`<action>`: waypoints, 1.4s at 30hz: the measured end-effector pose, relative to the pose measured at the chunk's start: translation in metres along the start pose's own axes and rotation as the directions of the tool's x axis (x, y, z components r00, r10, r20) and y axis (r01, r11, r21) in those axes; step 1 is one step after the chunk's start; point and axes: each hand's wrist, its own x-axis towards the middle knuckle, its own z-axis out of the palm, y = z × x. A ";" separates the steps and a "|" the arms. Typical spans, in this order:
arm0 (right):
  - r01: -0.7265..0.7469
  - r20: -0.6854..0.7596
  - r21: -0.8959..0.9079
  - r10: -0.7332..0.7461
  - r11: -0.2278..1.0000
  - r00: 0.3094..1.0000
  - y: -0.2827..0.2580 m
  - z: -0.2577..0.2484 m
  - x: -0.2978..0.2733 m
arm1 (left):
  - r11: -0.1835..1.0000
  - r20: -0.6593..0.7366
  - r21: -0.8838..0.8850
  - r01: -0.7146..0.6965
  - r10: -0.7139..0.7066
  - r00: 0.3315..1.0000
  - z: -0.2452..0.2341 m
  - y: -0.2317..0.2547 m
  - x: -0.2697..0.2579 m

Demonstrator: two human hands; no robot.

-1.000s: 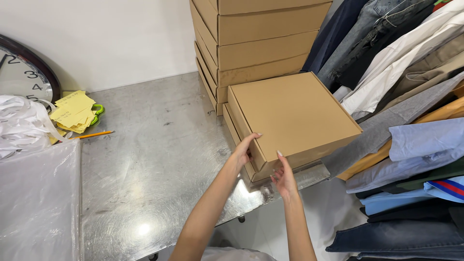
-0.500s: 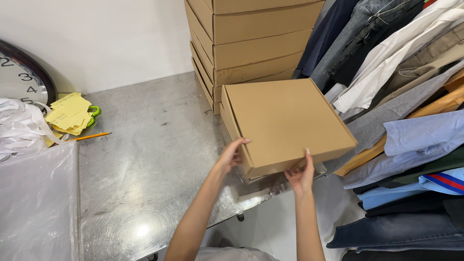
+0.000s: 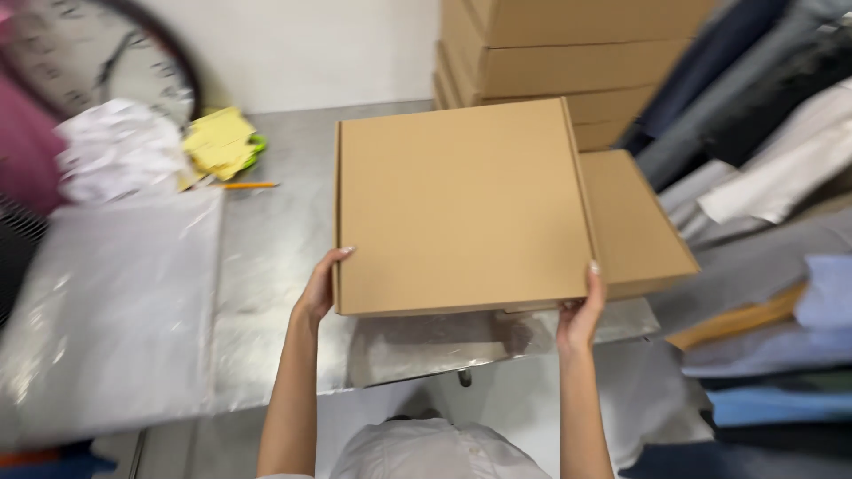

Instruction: The person places a box on a table, wraps it with a white ribbon to form a cross pattern, ties a bow, and attaches a yellow sticky note with a message written using a pencil.

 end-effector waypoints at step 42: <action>0.941 0.963 -0.242 0.063 -0.235 0.263 0.188 0.135 -0.034 | -0.034 -0.034 0.994 0.105 0.813 0.581 -0.086 -0.091 0.028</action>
